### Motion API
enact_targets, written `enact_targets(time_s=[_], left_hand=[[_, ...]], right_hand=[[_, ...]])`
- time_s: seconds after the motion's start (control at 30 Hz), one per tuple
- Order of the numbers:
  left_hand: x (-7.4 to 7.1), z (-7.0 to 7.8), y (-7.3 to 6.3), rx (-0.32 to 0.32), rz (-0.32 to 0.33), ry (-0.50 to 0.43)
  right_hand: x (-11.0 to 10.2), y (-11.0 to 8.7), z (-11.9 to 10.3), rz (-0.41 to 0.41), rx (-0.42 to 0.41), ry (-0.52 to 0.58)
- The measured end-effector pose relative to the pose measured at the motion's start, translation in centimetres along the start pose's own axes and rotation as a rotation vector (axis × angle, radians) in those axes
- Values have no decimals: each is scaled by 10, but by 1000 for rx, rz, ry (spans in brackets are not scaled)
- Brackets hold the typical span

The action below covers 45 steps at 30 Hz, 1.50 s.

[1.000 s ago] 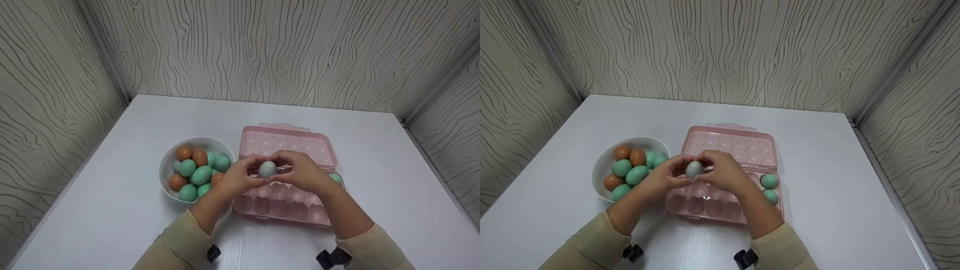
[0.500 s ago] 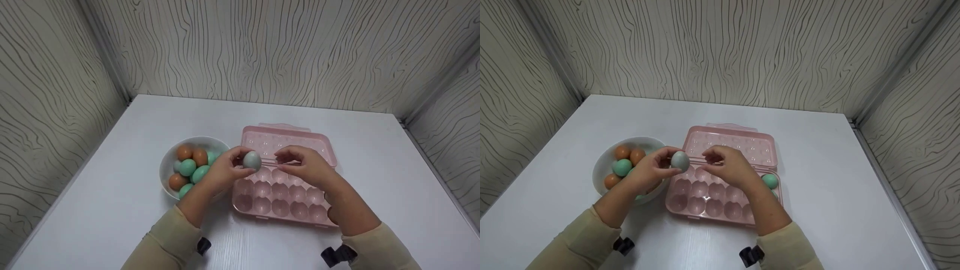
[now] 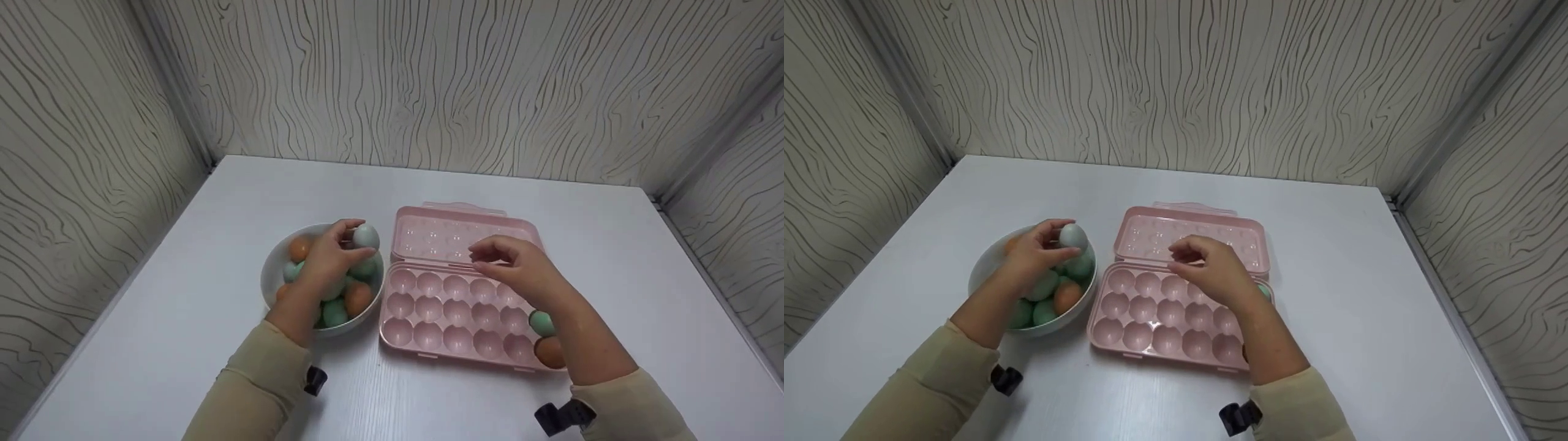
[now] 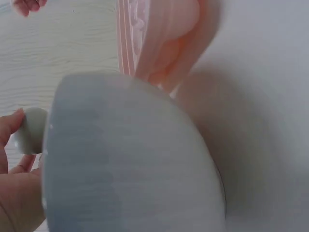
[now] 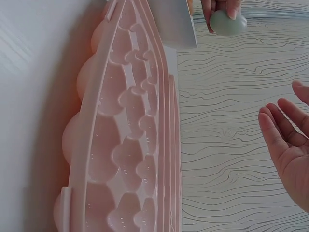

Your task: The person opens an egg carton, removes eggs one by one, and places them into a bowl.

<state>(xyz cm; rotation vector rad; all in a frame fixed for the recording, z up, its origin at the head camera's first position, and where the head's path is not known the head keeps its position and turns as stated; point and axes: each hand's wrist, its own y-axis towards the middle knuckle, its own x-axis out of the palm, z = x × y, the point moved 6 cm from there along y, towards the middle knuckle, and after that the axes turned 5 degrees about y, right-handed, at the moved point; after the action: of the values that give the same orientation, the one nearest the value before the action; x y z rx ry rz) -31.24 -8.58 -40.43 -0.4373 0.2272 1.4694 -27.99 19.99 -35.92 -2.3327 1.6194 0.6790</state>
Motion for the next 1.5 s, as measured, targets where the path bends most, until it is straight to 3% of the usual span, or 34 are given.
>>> enact_targets(time_s=[0.3, 0.53, 0.87, 1.07, 1.5], left_hand=[[-5, -18, 15, -97, 61, 57], [-3, -15, 18, -77, 154, 97], [0, -12, 17, -63, 233, 123], [2, -12, 18, -75, 216, 131], [1, -18, 19, -122, 166, -19]], right_hand=[[-1, -3, 6, 4, 6, 6], [-3, -5, 7, 11, 0, 3], [-3, -6, 6, 6, -1, -13], [-4, -5, 10, 12, 18, -28], [-3, -6, 9, 9, 13, -27]])
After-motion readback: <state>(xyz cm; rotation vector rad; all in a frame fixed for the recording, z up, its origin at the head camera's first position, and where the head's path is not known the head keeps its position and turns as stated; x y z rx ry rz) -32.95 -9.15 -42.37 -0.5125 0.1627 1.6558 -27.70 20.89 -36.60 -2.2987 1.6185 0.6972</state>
